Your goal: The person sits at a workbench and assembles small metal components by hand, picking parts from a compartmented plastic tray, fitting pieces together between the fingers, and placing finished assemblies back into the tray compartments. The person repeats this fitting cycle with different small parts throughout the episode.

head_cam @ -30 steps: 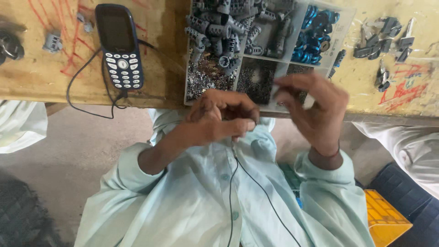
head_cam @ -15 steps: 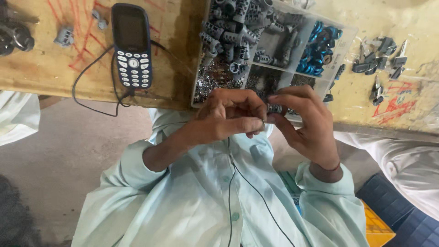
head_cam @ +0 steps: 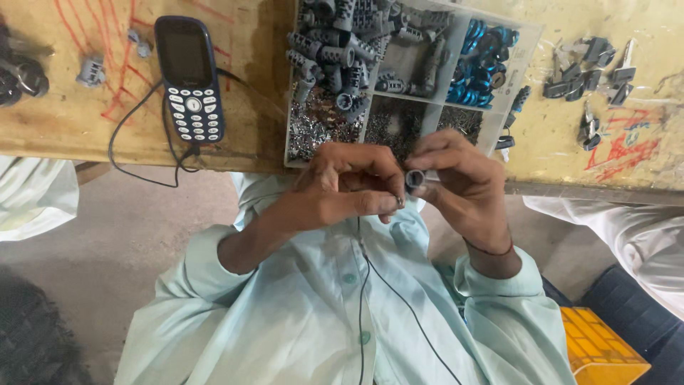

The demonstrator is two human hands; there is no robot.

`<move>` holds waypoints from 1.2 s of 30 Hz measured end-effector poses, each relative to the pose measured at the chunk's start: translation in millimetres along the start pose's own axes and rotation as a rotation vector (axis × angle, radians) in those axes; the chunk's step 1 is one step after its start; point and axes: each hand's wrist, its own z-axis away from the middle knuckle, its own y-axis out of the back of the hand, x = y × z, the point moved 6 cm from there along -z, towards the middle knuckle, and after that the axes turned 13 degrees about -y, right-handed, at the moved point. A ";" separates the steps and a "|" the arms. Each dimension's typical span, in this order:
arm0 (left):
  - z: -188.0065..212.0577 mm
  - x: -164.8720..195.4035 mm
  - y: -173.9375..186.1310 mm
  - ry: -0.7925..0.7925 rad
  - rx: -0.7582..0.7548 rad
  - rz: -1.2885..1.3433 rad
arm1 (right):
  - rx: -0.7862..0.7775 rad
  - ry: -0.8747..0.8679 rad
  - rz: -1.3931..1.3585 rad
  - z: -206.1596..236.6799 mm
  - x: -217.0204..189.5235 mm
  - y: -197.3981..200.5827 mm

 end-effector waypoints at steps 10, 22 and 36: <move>7.9 -8.2 1.2 0.126 0.278 -0.140 | 0.209 0.451 0.668 22.0 -11.2 -4.4; 10.0 11.4 -12.9 -0.383 0.302 -0.565 | 0.383 0.460 0.939 21.6 -36.9 -19.0; -3.3 17.5 6.6 -0.568 0.096 -0.751 | 0.447 0.139 0.867 -50.9 -3.4 80.0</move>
